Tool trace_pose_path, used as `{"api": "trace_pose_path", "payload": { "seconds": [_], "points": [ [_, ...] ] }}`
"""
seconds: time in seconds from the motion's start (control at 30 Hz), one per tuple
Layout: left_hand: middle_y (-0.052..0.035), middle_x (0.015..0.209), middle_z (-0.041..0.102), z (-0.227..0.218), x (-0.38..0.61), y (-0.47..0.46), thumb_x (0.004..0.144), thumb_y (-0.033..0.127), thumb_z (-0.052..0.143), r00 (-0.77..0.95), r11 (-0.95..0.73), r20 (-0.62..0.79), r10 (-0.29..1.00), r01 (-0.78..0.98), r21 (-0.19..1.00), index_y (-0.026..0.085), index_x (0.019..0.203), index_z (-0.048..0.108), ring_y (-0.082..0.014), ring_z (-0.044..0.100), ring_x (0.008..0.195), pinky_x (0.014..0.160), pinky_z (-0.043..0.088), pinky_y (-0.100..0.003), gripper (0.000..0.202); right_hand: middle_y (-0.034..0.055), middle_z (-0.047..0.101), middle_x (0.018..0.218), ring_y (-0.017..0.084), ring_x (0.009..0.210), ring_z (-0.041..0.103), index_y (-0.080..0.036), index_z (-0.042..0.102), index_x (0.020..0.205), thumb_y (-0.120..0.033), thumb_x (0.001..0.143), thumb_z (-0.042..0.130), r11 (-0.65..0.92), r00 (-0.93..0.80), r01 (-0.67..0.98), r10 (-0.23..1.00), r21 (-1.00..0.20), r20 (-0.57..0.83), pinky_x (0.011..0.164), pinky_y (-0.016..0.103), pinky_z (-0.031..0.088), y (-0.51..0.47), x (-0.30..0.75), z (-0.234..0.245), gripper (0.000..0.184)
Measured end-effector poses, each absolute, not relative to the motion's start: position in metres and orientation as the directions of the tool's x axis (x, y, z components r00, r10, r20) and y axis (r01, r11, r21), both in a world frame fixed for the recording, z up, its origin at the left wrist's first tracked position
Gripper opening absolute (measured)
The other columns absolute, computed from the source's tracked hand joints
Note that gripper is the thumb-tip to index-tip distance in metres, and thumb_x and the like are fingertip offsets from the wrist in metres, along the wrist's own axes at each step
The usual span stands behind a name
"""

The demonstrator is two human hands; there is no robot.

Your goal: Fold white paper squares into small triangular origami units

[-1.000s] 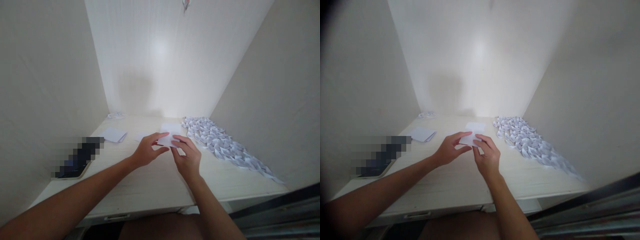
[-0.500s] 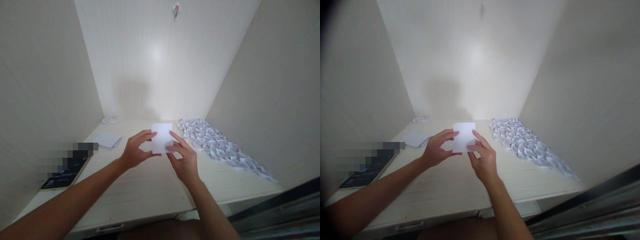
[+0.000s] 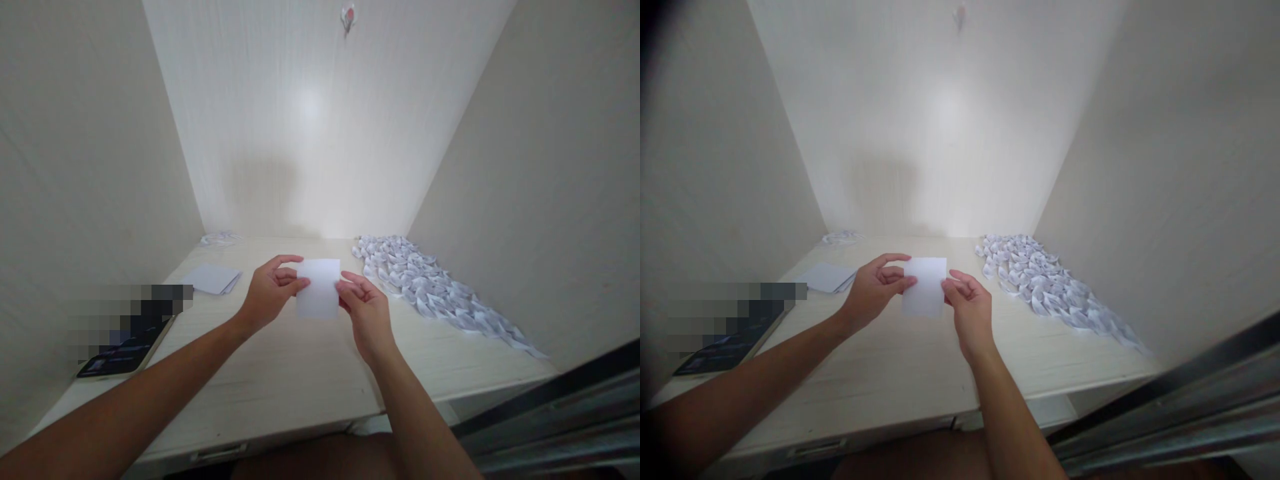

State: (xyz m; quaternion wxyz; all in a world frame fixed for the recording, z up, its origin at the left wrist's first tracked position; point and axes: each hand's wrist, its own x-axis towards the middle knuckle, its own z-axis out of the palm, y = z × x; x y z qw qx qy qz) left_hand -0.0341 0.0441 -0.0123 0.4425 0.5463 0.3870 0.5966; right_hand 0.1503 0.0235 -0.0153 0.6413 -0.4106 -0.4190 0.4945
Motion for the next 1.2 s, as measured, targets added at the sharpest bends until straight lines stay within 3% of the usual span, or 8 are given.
{"api": "trace_pose_path", "payload": {
  "seconds": [0.13,0.3,0.47,0.67,0.83,0.9,1.07,1.2],
  "points": [
    [-0.0017,0.073,0.076,-0.01,-0.035,0.043,0.066,0.039,0.088,0.073,-0.239,0.247,0.966,-0.105,0.965,0.015,0.134,0.055,-0.0195,0.073,0.067,0.061,0.06,-0.03,0.079,0.0023,0.077,0.077,0.016,0.073,0.07,-0.019,0.075,0.09,-0.03,0.063,0.087,0.131,0.171,-0.311,0.982,-0.941,0.08,0.075,0.032,0.057,0.028,0.156,-0.017,0.031],
    [-0.0027,0.071,0.072,0.006,-0.07,0.06,0.07,0.043,0.081,-0.091,-0.288,0.309,0.947,0.188,0.939,0.013,0.121,0.065,-0.0208,0.071,0.063,0.059,0.059,-0.032,0.061,0.0024,0.076,0.077,0.015,0.072,0.068,-0.017,0.075,0.087,-0.027,0.059,0.088,0.142,0.34,-0.292,0.94,-0.946,0.036,0.072,0.029,0.054,0.034,0.162,-0.021,0.033],
    [-0.0035,0.08,0.073,0.022,-0.151,0.091,0.073,0.031,0.077,-0.232,-0.114,0.426,0.874,0.755,0.645,0.019,0.118,0.07,-0.0201,0.069,0.064,0.067,0.055,-0.032,0.047,0.0001,0.074,0.072,0.013,0.065,0.064,-0.017,0.075,0.082,-0.023,0.054,0.089,0.086,0.366,-0.322,0.93,-0.943,-0.04,0.066,0.027,0.052,0.04,0.165,-0.026,0.032],
    [-0.0135,0.104,0.075,0.001,-0.194,0.105,0.084,0.026,0.064,-0.24,0.178,0.233,0.942,0.949,0.258,0.014,0.134,0.059,-0.031,0.07,0.103,0.091,0.053,-0.041,0.052,-0.0006,0.073,0.071,0.012,0.065,0.063,-0.017,0.075,0.082,-0.024,0.053,0.09,0.062,0.332,-0.356,0.941,-0.932,-0.064,0.066,0.025,0.05,0.04,0.163,-0.024,0.033],
    [-0.0265,0.129,0.062,-0.003,-0.18,0.097,0.086,0.027,0.063,-0.233,0.209,0.241,0.942,0.971,0.12,0.009,0.139,0.052,-0.047,0.057,0.121,0.1,0.042,-0.063,0.057,-0.0013,0.072,0.071,0.01,0.066,0.062,-0.017,0.075,0.083,-0.024,0.052,0.092,0.074,0.329,-0.365,0.943,-0.928,-0.054,0.065,0.023,0.049,0.038,0.162,-0.023,0.036],
    [-0.0253,0.136,0.056,0.002,-0.16,0.09,0.089,0.027,0.06,-0.14,0.109,0.387,0.912,0.989,0.101,0.012,0.145,0.047,-0.0455,0.052,0.127,0.104,0.038,-0.064,0.059,-0.0019,0.072,0.07,0.01,0.065,0.061,-0.017,0.075,0.082,-0.024,0.052,0.092,0.078,0.329,-0.369,0.943,-0.926,-0.051,0.064,0.022,0.049,0.038,0.162,-0.023,0.036],
    [-0.0114,0.12,0.067,-0.001,-0.079,0.055,0.088,0.024,0.068,0.386,-0.621,0.564,0.73,0.719,0.312,0.02,0.149,0.042,-0.0216,0.067,0.097,0.093,0.053,-0.04,0.066,-0.0013,0.073,0.071,0.01,0.065,0.063,-0.017,0.076,0.081,-0.021,0.05,0.092,0.058,0.299,-0.44,0.95,-0.896,-0.085,0.062,0.021,0.051,0.037,0.161,-0.021,0.035],
    [-0.0071,0.105,0.073,-0.013,-0.04,0.036,0.086,0.017,0.07,0.481,-0.747,0.589,0.649,0.549,0.375,0.023,0.144,0.053,-0.0185,0.069,0.086,0.083,0.057,-0.035,0.06,0.0009,0.074,0.069,0.013,0.063,0.065,-0.017,0.075,0.078,-0.021,0.047,0.093,0.004,0.244,-0.509,0.96,-0.861,-0.14,0.058,0.022,0.053,0.036,0.159,-0.018,0.036]
  ]
}}
